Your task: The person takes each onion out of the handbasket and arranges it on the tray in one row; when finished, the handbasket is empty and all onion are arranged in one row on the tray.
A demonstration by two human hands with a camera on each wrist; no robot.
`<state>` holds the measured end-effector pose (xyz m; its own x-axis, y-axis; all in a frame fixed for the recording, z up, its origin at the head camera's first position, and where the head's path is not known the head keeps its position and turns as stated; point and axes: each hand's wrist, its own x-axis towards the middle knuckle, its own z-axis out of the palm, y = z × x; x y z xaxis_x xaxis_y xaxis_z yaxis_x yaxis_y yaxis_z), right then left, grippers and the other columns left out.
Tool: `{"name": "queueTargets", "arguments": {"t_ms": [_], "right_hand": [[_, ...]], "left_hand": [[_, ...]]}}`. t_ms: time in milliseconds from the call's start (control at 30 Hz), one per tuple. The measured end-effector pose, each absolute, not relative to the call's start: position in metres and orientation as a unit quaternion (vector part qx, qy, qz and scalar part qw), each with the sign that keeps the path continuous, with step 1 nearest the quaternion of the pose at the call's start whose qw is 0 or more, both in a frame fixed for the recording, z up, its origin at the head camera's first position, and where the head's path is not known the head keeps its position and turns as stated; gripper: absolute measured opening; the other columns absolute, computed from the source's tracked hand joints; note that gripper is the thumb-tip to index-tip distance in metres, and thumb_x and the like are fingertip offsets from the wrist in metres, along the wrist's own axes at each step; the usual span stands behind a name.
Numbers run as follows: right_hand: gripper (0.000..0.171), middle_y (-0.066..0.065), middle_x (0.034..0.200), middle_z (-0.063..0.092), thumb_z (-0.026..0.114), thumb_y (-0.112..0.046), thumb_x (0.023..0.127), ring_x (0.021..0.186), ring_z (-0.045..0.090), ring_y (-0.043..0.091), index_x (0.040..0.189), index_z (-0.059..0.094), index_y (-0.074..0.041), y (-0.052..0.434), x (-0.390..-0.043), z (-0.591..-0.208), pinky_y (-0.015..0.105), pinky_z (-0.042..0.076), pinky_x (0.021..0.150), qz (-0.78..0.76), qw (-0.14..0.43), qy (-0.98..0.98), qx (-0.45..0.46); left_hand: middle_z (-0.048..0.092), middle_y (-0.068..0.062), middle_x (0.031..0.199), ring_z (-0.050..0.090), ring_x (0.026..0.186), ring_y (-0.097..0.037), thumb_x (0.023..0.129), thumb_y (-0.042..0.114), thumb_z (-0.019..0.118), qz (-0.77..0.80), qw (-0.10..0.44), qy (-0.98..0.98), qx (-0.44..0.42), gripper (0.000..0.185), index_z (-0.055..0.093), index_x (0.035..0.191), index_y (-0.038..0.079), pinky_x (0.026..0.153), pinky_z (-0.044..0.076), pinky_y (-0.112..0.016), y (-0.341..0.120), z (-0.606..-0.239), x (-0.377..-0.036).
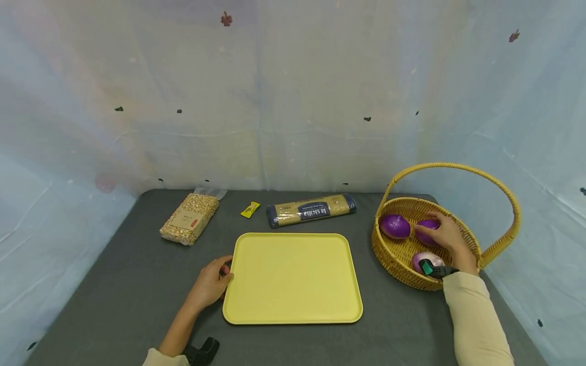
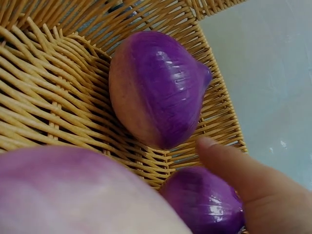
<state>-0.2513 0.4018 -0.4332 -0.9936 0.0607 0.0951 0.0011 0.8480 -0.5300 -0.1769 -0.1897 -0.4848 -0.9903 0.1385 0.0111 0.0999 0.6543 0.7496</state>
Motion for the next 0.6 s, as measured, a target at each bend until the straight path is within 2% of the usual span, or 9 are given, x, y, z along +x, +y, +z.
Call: {"name": "queueTargets", "arguments": {"t_ms": [167,600], "right_hand": [[0.07,0.036,0.122,0.045,0.067,-0.039,0.084,0.105,0.048,0.048,0.131,0.043,0.008,0.4038,-0.251,-0.436,0.057,0.045,0.083,0.273,0.032,-0.962,-0.009],[0.073,0.037,0.123,0.043,0.067,-0.039,0.084,0.108,0.046,0.05,0.133,0.039,0.008,0.4045,-0.252,-0.4367,0.059,0.043,0.084,0.265,-0.008,-0.964,0.004]], "left_hand": [[0.051,-0.006,0.083,0.046,0.059,-0.012,0.086,0.001,0.062,0.404,0.015,0.912,0.067,0.041,0.051,0.125,-0.006,0.051,0.04,-0.024,-0.1883,-0.4839,-0.1762],[0.051,-0.007,0.084,0.046,0.06,-0.014,0.086,0.0,0.061,0.41,0.021,0.91,0.066,0.042,0.051,0.126,-0.006,0.052,0.04,-0.025,-0.1881,-0.4816,-0.175]]}}
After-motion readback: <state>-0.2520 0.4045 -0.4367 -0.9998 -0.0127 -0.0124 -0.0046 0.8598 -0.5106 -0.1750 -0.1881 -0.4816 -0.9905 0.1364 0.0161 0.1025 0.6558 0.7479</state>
